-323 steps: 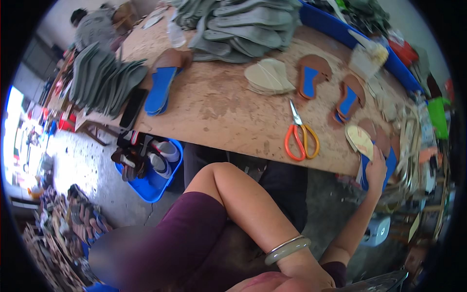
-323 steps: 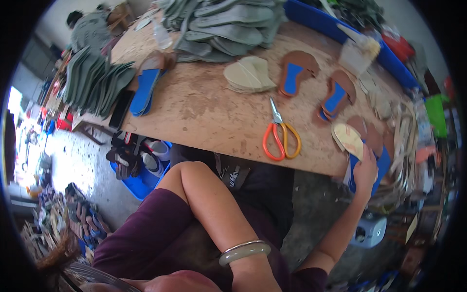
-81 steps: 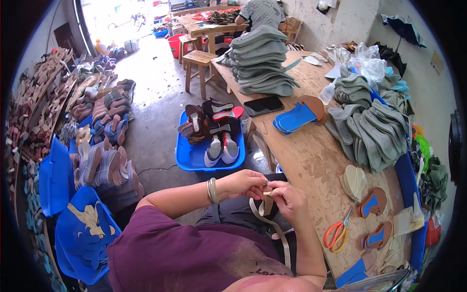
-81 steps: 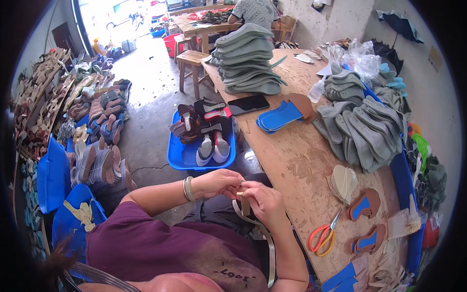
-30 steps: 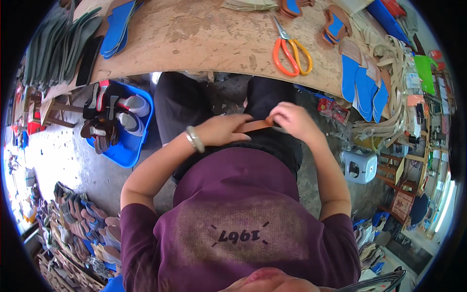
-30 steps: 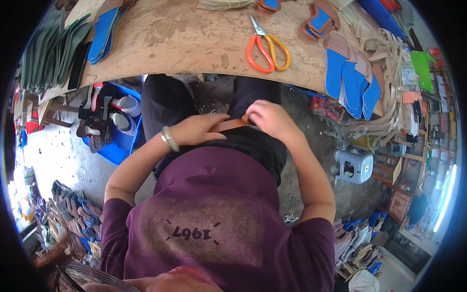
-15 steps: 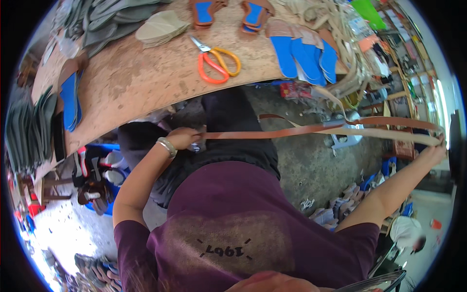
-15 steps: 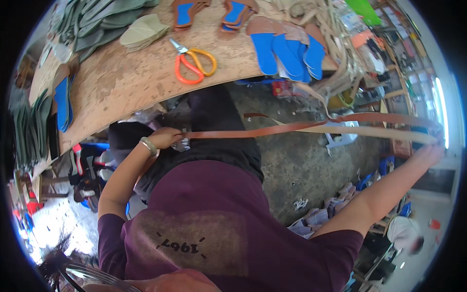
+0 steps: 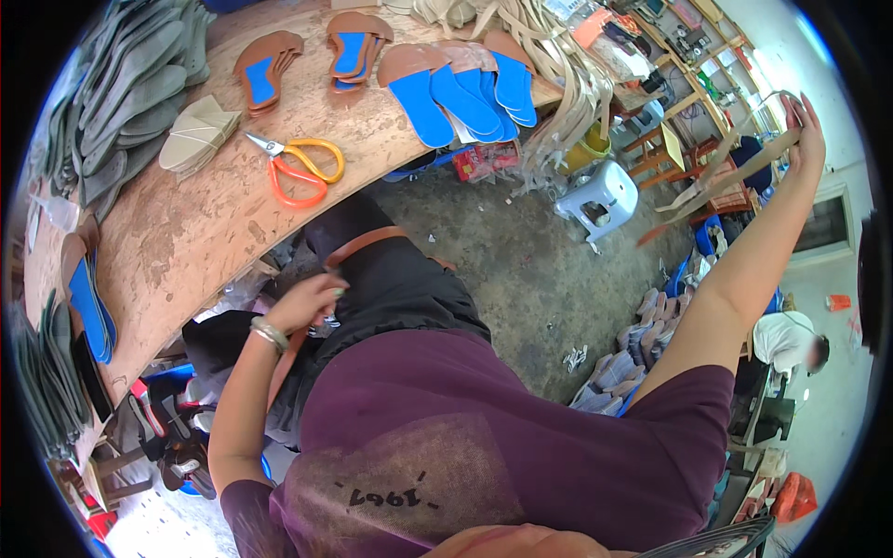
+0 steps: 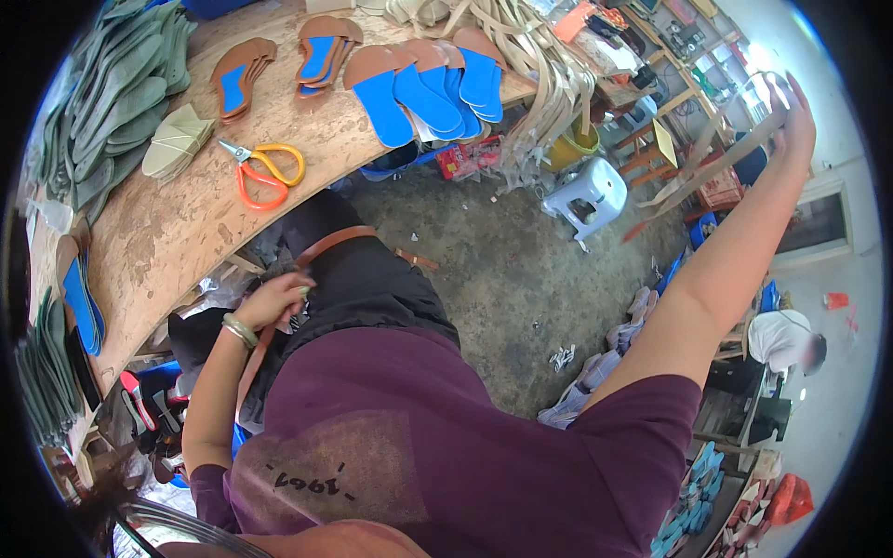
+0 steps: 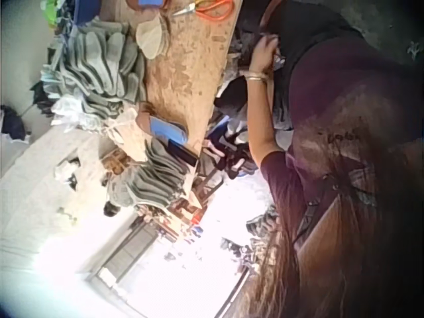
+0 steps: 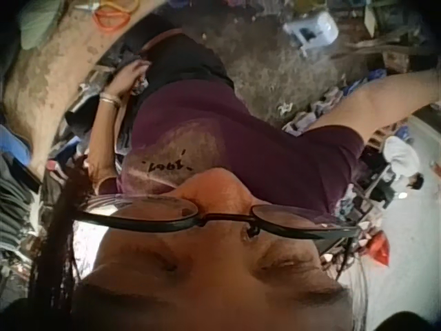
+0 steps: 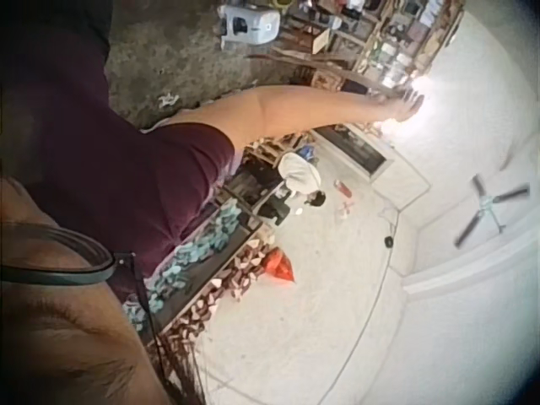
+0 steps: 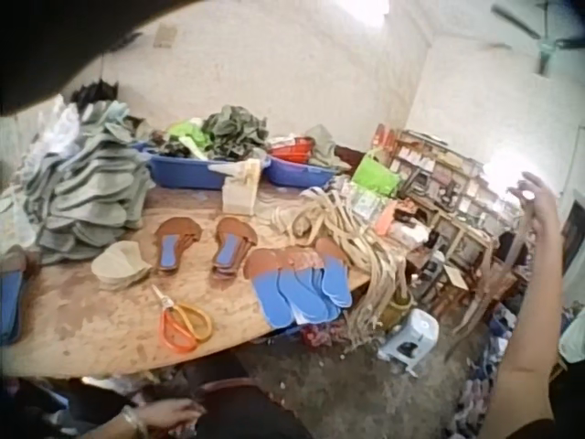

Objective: The recorder is assembling shoe components, including insoles and straps.

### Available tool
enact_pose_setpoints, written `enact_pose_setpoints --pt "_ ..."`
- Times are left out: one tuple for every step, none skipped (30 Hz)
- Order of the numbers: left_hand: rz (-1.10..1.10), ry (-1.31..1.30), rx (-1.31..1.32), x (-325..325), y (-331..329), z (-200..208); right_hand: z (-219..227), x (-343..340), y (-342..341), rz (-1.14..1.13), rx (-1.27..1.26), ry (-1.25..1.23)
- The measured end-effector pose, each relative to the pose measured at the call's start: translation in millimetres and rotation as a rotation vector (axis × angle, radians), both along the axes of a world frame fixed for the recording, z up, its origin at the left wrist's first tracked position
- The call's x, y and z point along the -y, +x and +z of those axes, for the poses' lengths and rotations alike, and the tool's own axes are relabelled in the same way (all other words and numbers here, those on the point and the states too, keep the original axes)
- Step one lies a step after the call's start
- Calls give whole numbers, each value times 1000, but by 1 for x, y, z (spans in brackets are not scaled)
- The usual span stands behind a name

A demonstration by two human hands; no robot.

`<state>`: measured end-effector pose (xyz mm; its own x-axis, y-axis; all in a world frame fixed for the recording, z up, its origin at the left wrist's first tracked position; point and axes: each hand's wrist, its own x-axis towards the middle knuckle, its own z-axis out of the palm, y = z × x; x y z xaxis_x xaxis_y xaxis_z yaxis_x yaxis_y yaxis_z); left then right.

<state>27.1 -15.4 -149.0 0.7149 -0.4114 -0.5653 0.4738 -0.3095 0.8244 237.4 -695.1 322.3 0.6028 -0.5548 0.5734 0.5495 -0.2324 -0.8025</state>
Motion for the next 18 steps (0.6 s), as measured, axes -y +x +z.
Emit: enact_pose_setpoints --pt "-66 -79 33 21 3 21 2 -42 -21 19 -146 -277" --pt "-140 -115 82 45 5 41 10 -77 -46 17 -287 -559" --pt "-212 -148 132 67 6 59 18 -103 -61 92 -363 -700" --pt "-337 -133 355 85 5 76 13 -117 -65 197 -430 -815" --pt "-461 -141 574 99 5 85 5 -165 -72 240 -406 -915" --pt "-560 -98 756 115 6 90 0 -208 -82 267 -380 -1013" --pt "-657 -47 935 131 6 97 3 -230 -84 271 -373 -1018" --pt "-681 -16 1020 144 4 112 7 -247 -84 339 -353 -1132" --pt "-707 22 1104 153 3 132 7 -261 -84 408 -328 -1242" --pt "-494 30 1253 159 2 146 3 -276 -83 423 -312 -1240" --pt "-275 44 1393 159 2 157 -2 -292 -84 477 -242 -1256" --pt "-180 -94 1194 150 5 176 -9 -307 -88 531 -170 -1269" --pt "-79 -226 994 140 12 190 -15 -323 -94 587 -95 -1279" --pt "-67 -580 801 135 13 193 -23 -343 -102 661 -8 -1287" --pt "-50 -929 596 133 12 197 -30 -364 -111 735 77 -1291" --pt "36 -1177 450 130 11 203 -37 -387 -129 719 -23 -1320" --pt "129 -1417 314 123 11 212 -44 -405 -145 711 -113 -1347" --pt "267 -1557 326 112 8 230 -58 -412 -155 750 35 -1392"
